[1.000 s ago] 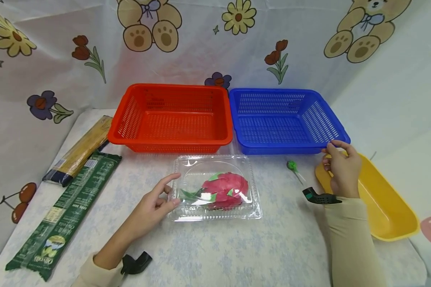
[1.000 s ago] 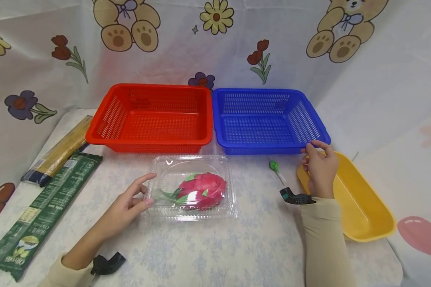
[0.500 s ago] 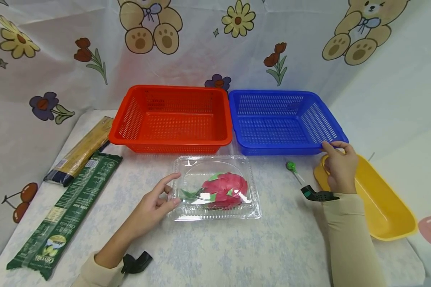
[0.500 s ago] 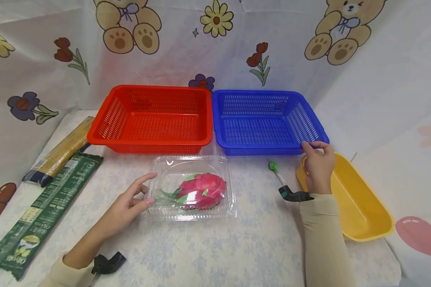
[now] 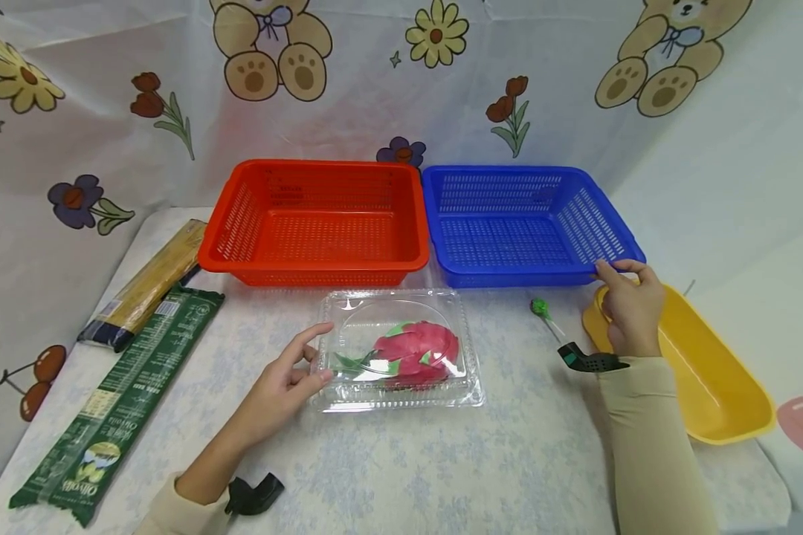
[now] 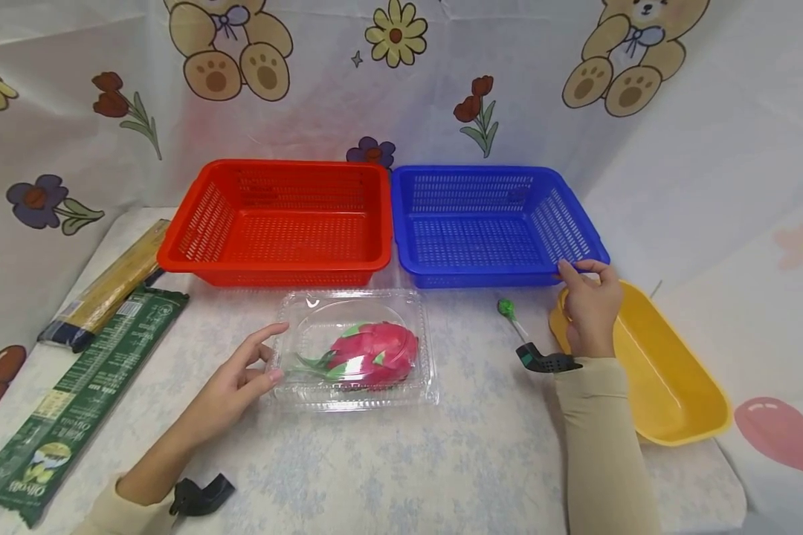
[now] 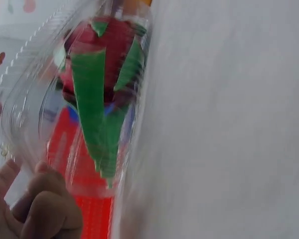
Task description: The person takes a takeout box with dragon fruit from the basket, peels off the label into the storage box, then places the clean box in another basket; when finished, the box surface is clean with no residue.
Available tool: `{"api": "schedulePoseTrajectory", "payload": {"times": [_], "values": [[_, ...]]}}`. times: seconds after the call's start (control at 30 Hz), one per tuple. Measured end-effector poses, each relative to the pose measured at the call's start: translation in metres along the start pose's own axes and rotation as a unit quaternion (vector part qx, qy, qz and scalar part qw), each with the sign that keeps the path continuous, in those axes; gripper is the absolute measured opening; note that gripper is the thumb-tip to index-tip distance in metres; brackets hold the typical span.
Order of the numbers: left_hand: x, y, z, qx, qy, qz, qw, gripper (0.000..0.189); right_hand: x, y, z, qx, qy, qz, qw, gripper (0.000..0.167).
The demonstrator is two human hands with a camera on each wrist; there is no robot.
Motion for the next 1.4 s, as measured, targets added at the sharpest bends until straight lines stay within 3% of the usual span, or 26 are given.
{"api": "schedulePoseTrajectory", "payload": {"times": [0.27, 0.53, 0.7, 0.93, 1.07, 1.23, 1.4], "values": [[-0.008, -0.003, -0.010, -0.064, 0.055, -0.073, 0.9938, 0.054, 0.000, 0.002, 0.001, 0.004, -0.003, -0.005, 1.0000, 0.039], [-0.026, -0.007, -0.008, -0.120, 0.136, -0.153, 0.9715, 0.050, 0.001, 0.003, 0.000, 0.008, 0.001, -0.006, 0.9999, 0.040], [-0.033, -0.011, -0.008, -0.123, 0.148, -0.157, 0.9686, 0.050, -0.002, 0.003, 0.003, 0.010, -0.008, -0.013, 0.9998, 0.042], [-0.047, -0.020, -0.009, -0.116, 0.197, -0.123, 0.9657, 0.048, -0.001, 0.004, -0.003, 0.017, -0.011, 0.005, 0.9998, 0.041], [-0.061, -0.026, -0.011, -0.108, 0.222, -0.124, 0.9611, 0.046, -0.001, 0.004, -0.003, 0.018, 0.007, 0.001, 0.9998, 0.043], [-0.078, -0.041, -0.011, -0.106, 0.248, -0.138, 0.9529, 0.047, -0.001, 0.004, -0.002, 0.012, 0.022, -0.004, 0.9997, 0.051], [-0.089, -0.063, -0.011, -0.111, 0.273, -0.155, 0.9429, 0.045, -0.002, 0.002, -0.001, 0.007, 0.023, 0.001, 0.9997, 0.046]]}}
Point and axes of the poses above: each hand's wrist, its own y-axis away from the middle knuckle, its own z-axis out of the back of the hand, x = y × z, the point moved 6 cm from there along -y, towards the middle knuckle, and after that the axes turned 14 degrees about y, right-handed, at the moved point
